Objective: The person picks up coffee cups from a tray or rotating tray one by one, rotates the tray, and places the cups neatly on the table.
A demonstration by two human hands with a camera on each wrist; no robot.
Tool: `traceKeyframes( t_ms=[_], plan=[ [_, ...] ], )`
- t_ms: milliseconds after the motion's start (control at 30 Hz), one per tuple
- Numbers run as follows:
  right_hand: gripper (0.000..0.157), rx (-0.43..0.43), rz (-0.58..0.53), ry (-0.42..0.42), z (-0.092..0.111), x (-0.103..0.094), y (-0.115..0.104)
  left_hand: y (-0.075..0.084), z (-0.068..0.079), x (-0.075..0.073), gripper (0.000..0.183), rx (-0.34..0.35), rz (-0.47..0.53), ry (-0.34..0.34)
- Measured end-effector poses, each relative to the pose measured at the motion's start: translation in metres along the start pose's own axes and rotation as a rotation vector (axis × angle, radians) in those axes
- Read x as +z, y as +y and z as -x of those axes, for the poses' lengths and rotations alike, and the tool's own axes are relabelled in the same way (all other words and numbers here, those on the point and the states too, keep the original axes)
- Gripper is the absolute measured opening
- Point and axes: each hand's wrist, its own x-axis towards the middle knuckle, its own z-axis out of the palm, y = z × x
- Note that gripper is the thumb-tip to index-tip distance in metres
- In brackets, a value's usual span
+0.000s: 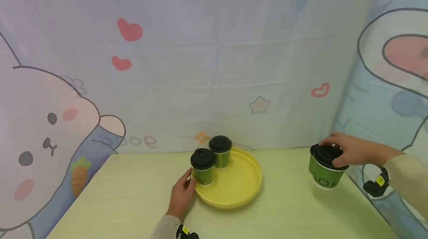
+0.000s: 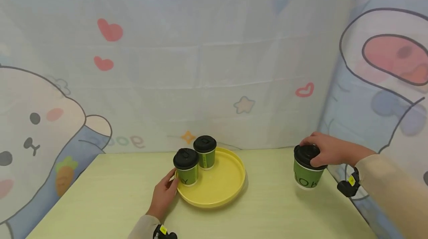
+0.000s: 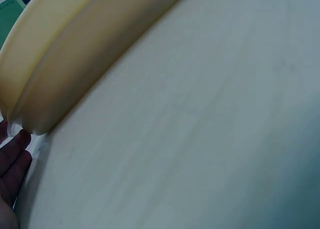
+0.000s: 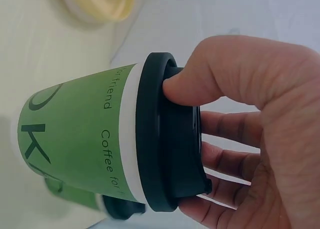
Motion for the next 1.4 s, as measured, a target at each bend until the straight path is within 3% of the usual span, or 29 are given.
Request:
traceKeyframes(
  t_ms=[267,767,1400],
  plan=[
    [0.061,0.017,0.047,0.015,0.012,0.014,0.025,0.002,0.001,0.000,0.049,-0.001,-0.002,0.002],
    [0.069,0.061,-0.008,-0.020,0.016,0.039,0.049,0.001,0.002,0.000,0.048,0.004,0.012,0.019],
    [0.067,0.065,-0.007,-0.026,0.018,0.047,0.055,-0.002,0.002,0.000,0.049,-0.006,0.008,0.014]
  ],
)
